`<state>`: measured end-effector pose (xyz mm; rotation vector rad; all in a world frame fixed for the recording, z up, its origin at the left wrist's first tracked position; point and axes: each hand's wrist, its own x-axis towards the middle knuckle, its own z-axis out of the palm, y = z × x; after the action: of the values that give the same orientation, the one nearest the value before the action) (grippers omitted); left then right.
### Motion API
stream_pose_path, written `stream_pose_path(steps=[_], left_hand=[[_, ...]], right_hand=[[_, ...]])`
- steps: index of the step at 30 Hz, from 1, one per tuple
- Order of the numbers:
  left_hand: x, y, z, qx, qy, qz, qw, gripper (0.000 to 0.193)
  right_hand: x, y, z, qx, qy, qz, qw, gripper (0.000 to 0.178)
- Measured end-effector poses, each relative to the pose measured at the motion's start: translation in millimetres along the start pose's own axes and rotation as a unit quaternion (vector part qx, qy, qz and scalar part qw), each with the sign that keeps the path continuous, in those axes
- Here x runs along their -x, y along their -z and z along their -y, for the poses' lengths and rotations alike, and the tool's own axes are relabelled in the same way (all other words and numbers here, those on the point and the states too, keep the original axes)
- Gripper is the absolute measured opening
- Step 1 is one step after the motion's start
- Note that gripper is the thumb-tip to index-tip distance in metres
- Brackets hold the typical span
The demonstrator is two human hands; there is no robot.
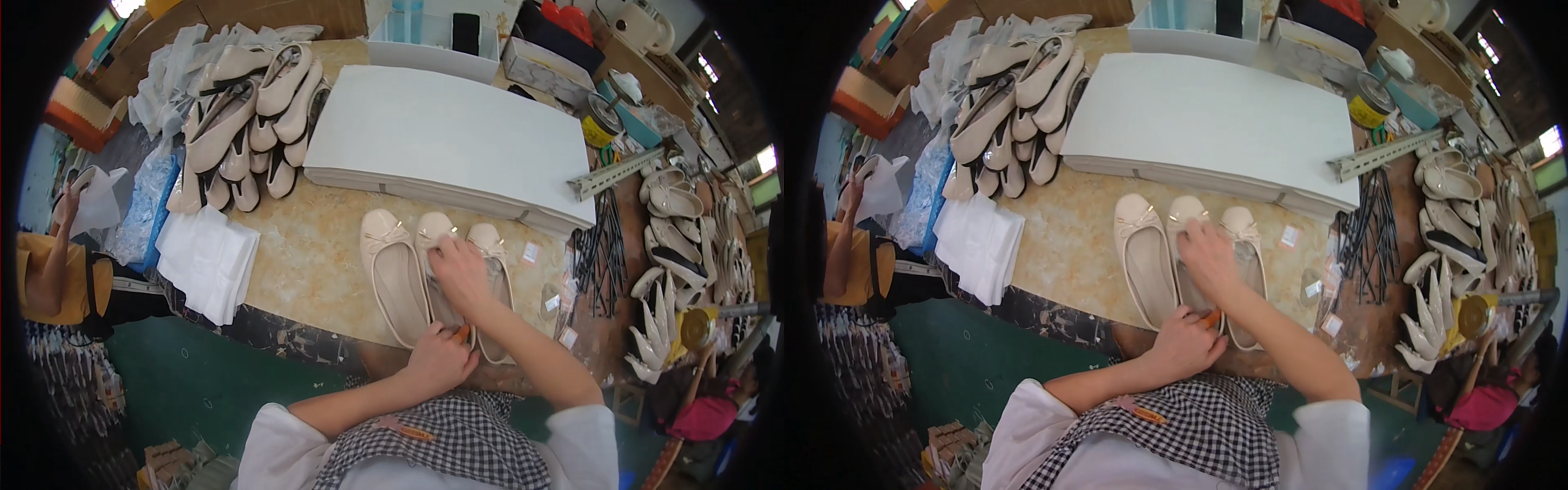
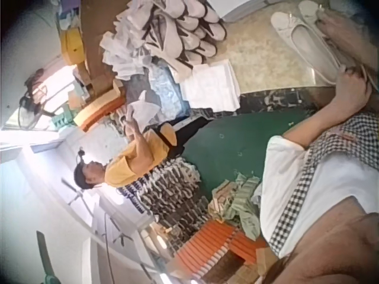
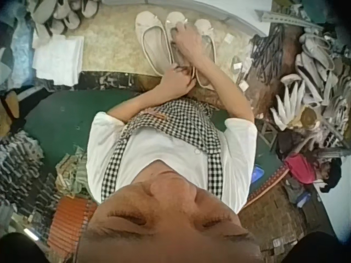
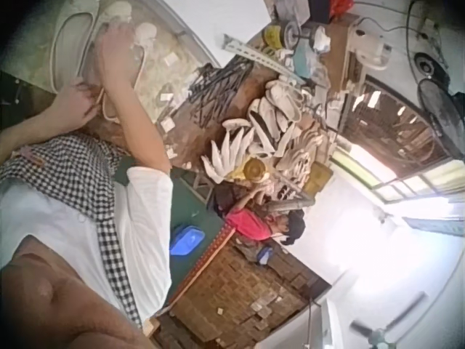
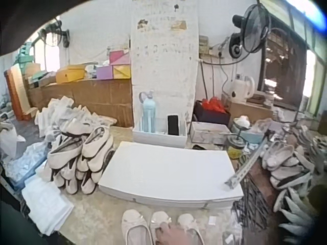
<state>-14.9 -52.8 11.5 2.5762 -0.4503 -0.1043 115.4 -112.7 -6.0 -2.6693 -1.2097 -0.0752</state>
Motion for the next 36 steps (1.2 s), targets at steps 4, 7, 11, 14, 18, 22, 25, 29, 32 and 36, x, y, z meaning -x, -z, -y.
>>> stream_pose_path(steps=[4, 7, 11, 14, 18, 22, 25, 29, 32, 36], left_hand=[[1.9, 1.1, 5.2, 0.003, 0.008, -0.029, 1.000, 0.032], [2.8, -1.1, 6.8, 0.009, -0.005, -0.070, 0.998, 0.031], [-2.1, -5.9, 7.6, 0.013, -0.065, -0.115, 0.991, 0.037], [-22.7, 32.2, 17.7, -0.004, -0.059, 0.131, 0.990, 0.043], [-153.7, 110.7, 109.0, -0.249, -0.067, -0.263, 0.930, 0.045], [-205.0, 116.2, 176.5, -0.231, 0.110, -0.210, 0.943, 0.056], [-204.8, 110.4, 158.5, -0.121, 0.064, -0.255, 0.957, 0.041], [-141.2, 126.7, 50.4, -0.039, -0.051, -0.273, 0.960, 0.012], [-66.5, 129.3, -16.7, 0.252, -0.096, 0.017, 0.963, 0.013], [-47.4, 124.4, -0.1, 0.147, -0.188, -0.260, 0.936, 0.014]], right_hand=[[7.4, 9.8, -0.5, -0.045, -0.009, -0.005, 0.999, 0.055], [3.6, 45.4, -21.2, -0.181, -0.068, 0.003, 0.981, 0.053], [-23.8, 11.6, -26.5, -0.051, -0.122, -0.026, 0.991, 0.057], [-16.9, 7.9, -26.1, -0.082, -0.134, -0.046, 0.987, 0.058], [22.2, 30.9, -25.4, -0.156, -0.113, -0.130, 0.973, 0.053], [68.8, 54.7, -19.3, -0.210, -0.115, -0.133, 0.962, 0.045], [95.7, 59.6, -27.9, -0.301, -0.167, -0.118, 0.931, 0.052], [108.0, 77.0, -30.1, -0.695, -0.282, -0.200, 0.630, 0.056], [105.0, 84.6, -29.3, -0.871, -0.333, -0.141, 0.333, 0.054], [112.7, 49.6, -14.2, -0.851, -0.262, 0.004, 0.455, 0.040]])
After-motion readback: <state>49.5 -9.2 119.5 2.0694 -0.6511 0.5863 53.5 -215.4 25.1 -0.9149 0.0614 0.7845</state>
